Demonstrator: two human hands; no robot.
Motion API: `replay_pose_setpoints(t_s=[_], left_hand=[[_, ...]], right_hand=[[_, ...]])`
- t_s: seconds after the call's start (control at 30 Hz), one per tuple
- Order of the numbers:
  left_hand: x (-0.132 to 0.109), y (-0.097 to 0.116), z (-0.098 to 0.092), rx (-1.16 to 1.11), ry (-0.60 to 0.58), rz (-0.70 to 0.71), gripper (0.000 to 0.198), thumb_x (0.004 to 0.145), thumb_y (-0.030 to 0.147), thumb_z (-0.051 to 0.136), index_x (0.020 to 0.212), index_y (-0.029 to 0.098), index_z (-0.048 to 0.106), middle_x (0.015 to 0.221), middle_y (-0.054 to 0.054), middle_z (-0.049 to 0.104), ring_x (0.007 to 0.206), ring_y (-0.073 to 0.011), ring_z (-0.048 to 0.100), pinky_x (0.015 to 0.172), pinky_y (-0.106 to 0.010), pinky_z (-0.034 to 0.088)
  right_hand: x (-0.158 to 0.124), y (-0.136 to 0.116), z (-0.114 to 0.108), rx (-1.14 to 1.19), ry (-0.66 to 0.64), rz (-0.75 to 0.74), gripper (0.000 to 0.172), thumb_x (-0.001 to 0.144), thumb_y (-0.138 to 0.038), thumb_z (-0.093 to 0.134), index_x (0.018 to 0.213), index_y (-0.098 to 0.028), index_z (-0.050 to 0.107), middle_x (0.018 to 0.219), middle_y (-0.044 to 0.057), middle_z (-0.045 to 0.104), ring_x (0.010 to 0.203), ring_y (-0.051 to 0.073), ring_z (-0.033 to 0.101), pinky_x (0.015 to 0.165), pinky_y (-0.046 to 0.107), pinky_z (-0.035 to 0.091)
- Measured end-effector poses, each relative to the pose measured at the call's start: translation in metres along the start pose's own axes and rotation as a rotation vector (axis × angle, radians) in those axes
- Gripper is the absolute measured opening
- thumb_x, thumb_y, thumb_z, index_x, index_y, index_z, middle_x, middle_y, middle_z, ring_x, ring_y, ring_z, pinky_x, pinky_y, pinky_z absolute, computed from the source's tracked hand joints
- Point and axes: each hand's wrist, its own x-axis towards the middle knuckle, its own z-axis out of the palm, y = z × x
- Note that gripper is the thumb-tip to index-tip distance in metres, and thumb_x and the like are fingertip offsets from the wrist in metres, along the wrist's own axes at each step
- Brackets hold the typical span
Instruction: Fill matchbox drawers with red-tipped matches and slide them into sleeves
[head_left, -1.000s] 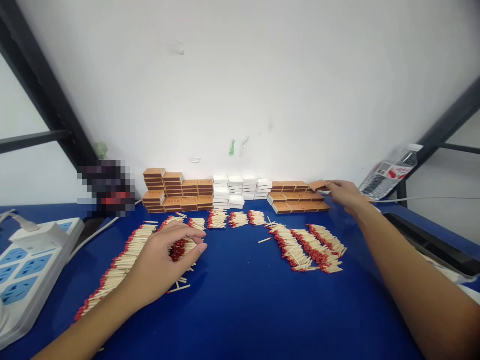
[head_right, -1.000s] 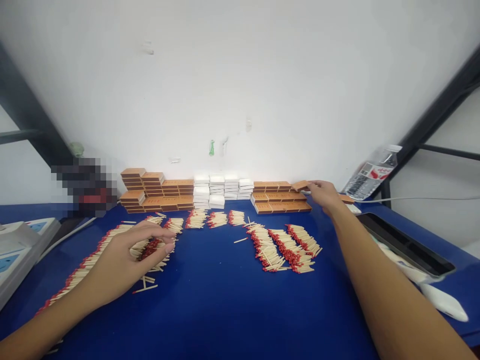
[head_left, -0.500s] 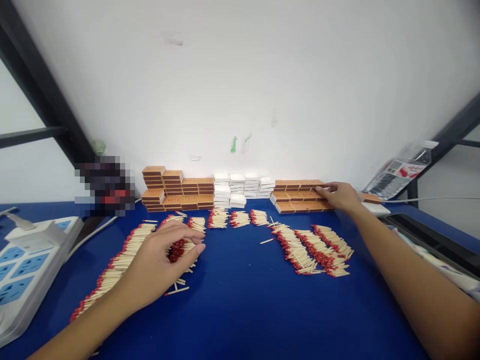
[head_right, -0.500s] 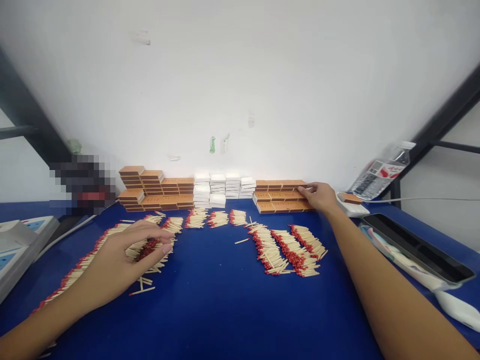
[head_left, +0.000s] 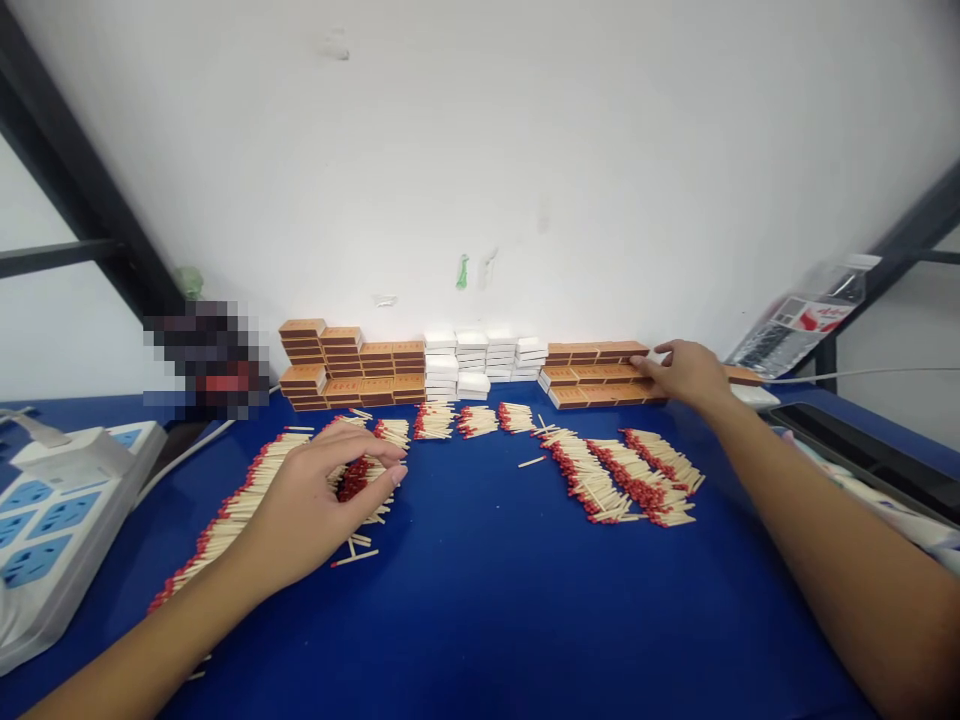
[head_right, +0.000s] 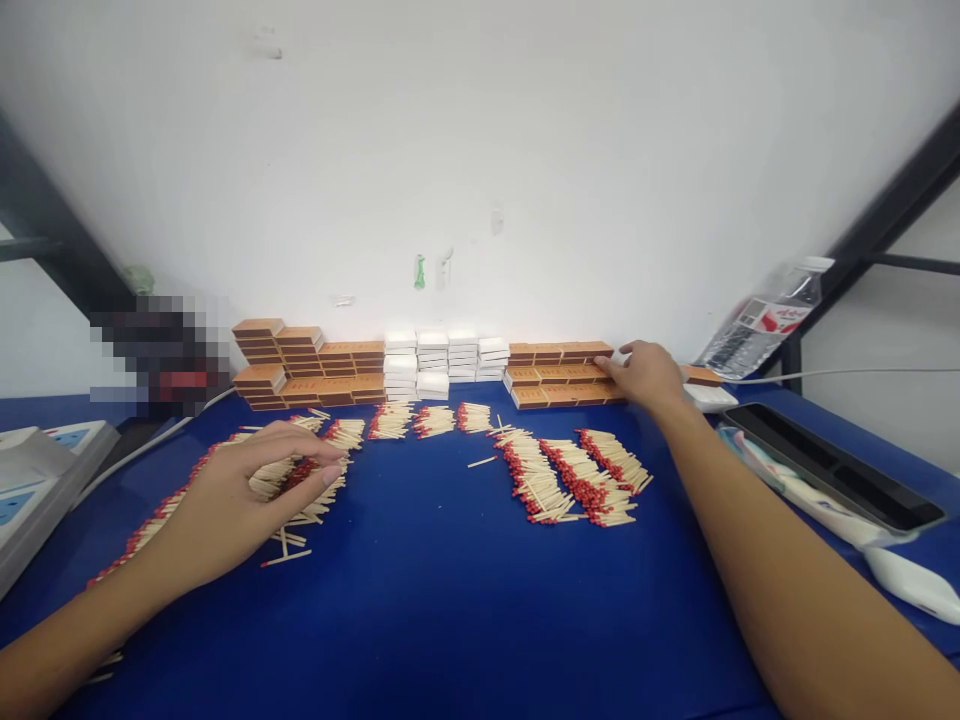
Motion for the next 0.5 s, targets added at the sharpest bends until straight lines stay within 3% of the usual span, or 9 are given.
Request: replay_pose_setpoints(t_s=[0.07, 0.17, 0.23, 0.33, 0.4, 0.5], left_hand=[[0.000, -0.001, 0.000, 0.016, 0.018, 0.033, 0.017, 0.103, 0.043, 0.072, 0.105, 0.029, 0.082, 0.100, 0.000, 0.081, 0.097, -0.0210, 0.071, 0.090, -0.035, 0.054], [0.000, -0.001, -0.001, 0.036, 0.051, 0.072, 0.015, 0.103, 0.038, 0.072, 0.107, 0.029, 0.082, 0.101, -0.001, 0.081, 0.100, -0.0214, 0.070, 0.090, -0.034, 0.055], [0.000, -0.001, 0.000, 0.047, 0.054, 0.113, 0.013, 0.104, 0.034, 0.071, 0.106, 0.027, 0.081, 0.099, -0.002, 0.080, 0.100, -0.0214, 0.070, 0.090, -0.034, 0.055], [0.001, 0.001, 0.001, 0.057, 0.036, 0.167, 0.012, 0.104, 0.029, 0.068, 0.104, 0.025, 0.080, 0.094, -0.002, 0.078, 0.096, -0.0211, 0.068, 0.090, -0.036, 0.055], [0.001, 0.002, 0.000, 0.055, 0.030, 0.182, 0.012, 0.104, 0.028, 0.068, 0.104, 0.024, 0.080, 0.093, -0.003, 0.078, 0.094, -0.0211, 0.068, 0.090, -0.037, 0.055], [0.001, 0.002, -0.001, 0.058, 0.058, 0.174, 0.012, 0.104, 0.027, 0.069, 0.107, 0.023, 0.080, 0.096, -0.004, 0.079, 0.098, -0.0216, 0.068, 0.090, -0.036, 0.055]], right_hand=[[-0.010, -0.012, -0.008, -0.031, 0.077, -0.060, 0.045, 0.103, -0.040, 0.064, 0.130, -0.004, 0.070, 0.129, 0.032, 0.070, 0.120, 0.040, 0.063, 0.095, 0.045, 0.045], [-0.034, -0.050, -0.014, -0.019, 0.119, -0.202, 0.035, 0.107, -0.041, 0.056, 0.124, -0.016, 0.072, 0.132, 0.023, 0.069, 0.119, 0.035, 0.064, 0.099, 0.043, 0.046], [-0.054, -0.085, -0.010, 0.106, 0.025, -0.442, 0.025, 0.106, -0.039, 0.058, 0.112, -0.022, 0.075, 0.117, 0.015, 0.072, 0.102, 0.029, 0.068, 0.091, 0.040, 0.050], [-0.083, -0.137, 0.003, 0.277, -0.134, -0.784, 0.026, 0.107, -0.042, 0.058, 0.117, -0.024, 0.075, 0.110, 0.013, 0.072, 0.095, 0.029, 0.068, 0.086, 0.042, 0.051], [-0.094, -0.160, 0.013, 0.270, -0.169, -0.821, 0.028, 0.108, -0.043, 0.058, 0.120, -0.024, 0.074, 0.110, 0.013, 0.071, 0.092, 0.027, 0.067, 0.081, 0.039, 0.050], [-0.096, -0.175, 0.023, 0.241, -0.201, -0.811, 0.020, 0.106, -0.035, 0.060, 0.108, -0.022, 0.075, 0.105, 0.011, 0.068, 0.089, 0.025, 0.064, 0.078, 0.036, 0.046]])
